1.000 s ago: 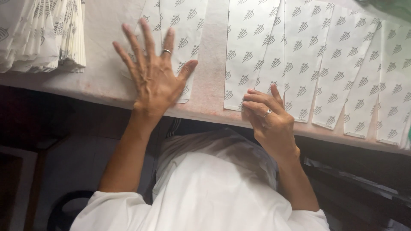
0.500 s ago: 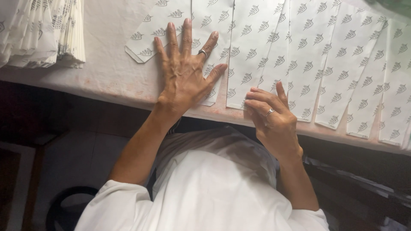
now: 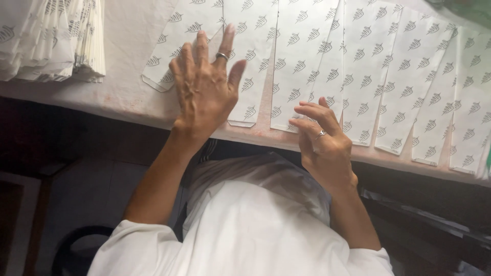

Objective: The person assembles paper packaging by hand, applying glue from a bottle to the edges of paper sheets and folding them into sleeve-like shapes before stacking them.

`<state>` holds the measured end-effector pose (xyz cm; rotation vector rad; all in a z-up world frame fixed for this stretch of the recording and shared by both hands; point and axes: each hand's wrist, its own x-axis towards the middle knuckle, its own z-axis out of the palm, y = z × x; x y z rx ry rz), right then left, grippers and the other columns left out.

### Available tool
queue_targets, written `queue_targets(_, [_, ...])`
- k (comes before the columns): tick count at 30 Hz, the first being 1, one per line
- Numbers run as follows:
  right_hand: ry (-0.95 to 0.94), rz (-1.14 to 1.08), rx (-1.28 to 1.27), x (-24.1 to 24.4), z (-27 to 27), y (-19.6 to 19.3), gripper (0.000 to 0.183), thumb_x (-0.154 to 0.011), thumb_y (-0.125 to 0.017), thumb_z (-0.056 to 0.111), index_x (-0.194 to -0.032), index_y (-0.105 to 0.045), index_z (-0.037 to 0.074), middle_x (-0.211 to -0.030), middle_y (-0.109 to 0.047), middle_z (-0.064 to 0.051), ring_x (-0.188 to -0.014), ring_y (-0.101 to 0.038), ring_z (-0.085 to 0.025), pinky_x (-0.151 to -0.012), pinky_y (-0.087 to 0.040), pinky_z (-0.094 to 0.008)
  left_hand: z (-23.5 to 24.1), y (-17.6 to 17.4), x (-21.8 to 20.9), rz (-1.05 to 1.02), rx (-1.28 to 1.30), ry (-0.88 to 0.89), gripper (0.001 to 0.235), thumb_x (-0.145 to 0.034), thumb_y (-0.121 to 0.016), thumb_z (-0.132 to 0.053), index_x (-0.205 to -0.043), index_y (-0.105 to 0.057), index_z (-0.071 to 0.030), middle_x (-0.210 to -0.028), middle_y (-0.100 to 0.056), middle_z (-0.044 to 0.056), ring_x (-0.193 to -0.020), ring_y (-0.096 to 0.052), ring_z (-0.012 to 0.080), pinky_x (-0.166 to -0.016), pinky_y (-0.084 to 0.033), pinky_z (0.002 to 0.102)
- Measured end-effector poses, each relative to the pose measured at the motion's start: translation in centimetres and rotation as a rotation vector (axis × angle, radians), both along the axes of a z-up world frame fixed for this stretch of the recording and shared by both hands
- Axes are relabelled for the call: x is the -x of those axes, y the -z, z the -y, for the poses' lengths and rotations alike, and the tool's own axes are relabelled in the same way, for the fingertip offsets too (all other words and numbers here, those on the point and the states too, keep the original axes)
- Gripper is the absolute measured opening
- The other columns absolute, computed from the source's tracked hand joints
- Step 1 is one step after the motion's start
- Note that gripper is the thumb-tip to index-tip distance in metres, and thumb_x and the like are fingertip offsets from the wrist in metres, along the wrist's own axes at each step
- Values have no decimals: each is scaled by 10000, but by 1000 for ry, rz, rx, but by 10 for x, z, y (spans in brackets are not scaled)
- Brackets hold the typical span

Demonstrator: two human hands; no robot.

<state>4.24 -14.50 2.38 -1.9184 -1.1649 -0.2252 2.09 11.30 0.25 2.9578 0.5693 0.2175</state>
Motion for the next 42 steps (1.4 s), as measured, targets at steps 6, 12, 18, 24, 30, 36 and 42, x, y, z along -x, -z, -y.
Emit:
queue_targets(6, [-40,27,0,1,-17,1,161,-1024,-609,-110,-1129,-647,6,-1241,-637,-193,-1191,-656,-375,-1230,-407,-614,-9,-15,23,153,70,439,548,-1055,-512,-393,-1535,-435,-142,-1603,-433,153,-1463,-431,321,-1198,-250,535])
queue_targets(12, [-4,54,31,-2,-14,7,152,-1015,-653,-107,-1127,-651,-4,-1249,-644,-198,-1181,-663,-368,-1221,-419,-594,14,5,21,149,32,518,602,-1060,-528,-468,-1557,-463,-133,-1620,-406,175,-1517,-350,327,-1231,-125,593])
queue_targets(18, [-2,55,30,-1,-16,6,148,-1021,-660,-87,-1136,-641,3,-1239,-645,-205,-1170,-671,-365,-1216,-429,-602,16,6,23,236,53,543,555,-1097,-577,-385,-1570,-461,-119,-1621,-398,215,-1515,-389,349,-1245,-135,578])
queue_targets(24, [-188,17,6,0,-27,4,260,-990,-706,-96,-1227,-631,-20,-1314,-619,-239,-1289,-649,-431,-1261,-361,-629,12,1,56,597,395,690,253,-905,-867,-26,-1100,-716,26,-1274,-700,204,-1262,-642,347,-1191,-339,550])
queue_targets(30, [-225,71,26,-5,-45,7,187,-974,-721,-91,-1122,-625,-30,-1197,-679,-225,-1169,-707,-390,-1191,-445,-600,10,1,68,576,516,702,183,-928,-823,-69,-1046,-723,30,-1201,-733,169,-1243,-658,349,-1170,-390,547])
queue_targets(36, [-232,128,44,-5,-46,9,138,-982,-715,-55,-1097,-639,-54,-1218,-665,-248,-1176,-694,-396,-1156,-477,-598,7,3,67,600,553,716,157,-933,-814,-37,-1037,-720,33,-1197,-726,171,-1238,-660,346,-1176,-394,546])
queue_targets(42, [-86,147,116,-4,-50,15,133,-835,-745,-132,-913,-707,-31,-1113,-723,-198,-1135,-713,-378,-1109,-454,-647,12,3,65,560,482,586,132,-826,-853,-25,-930,-790,-77,-1034,-792,99,-1154,-709,260,-1141,-403,528])
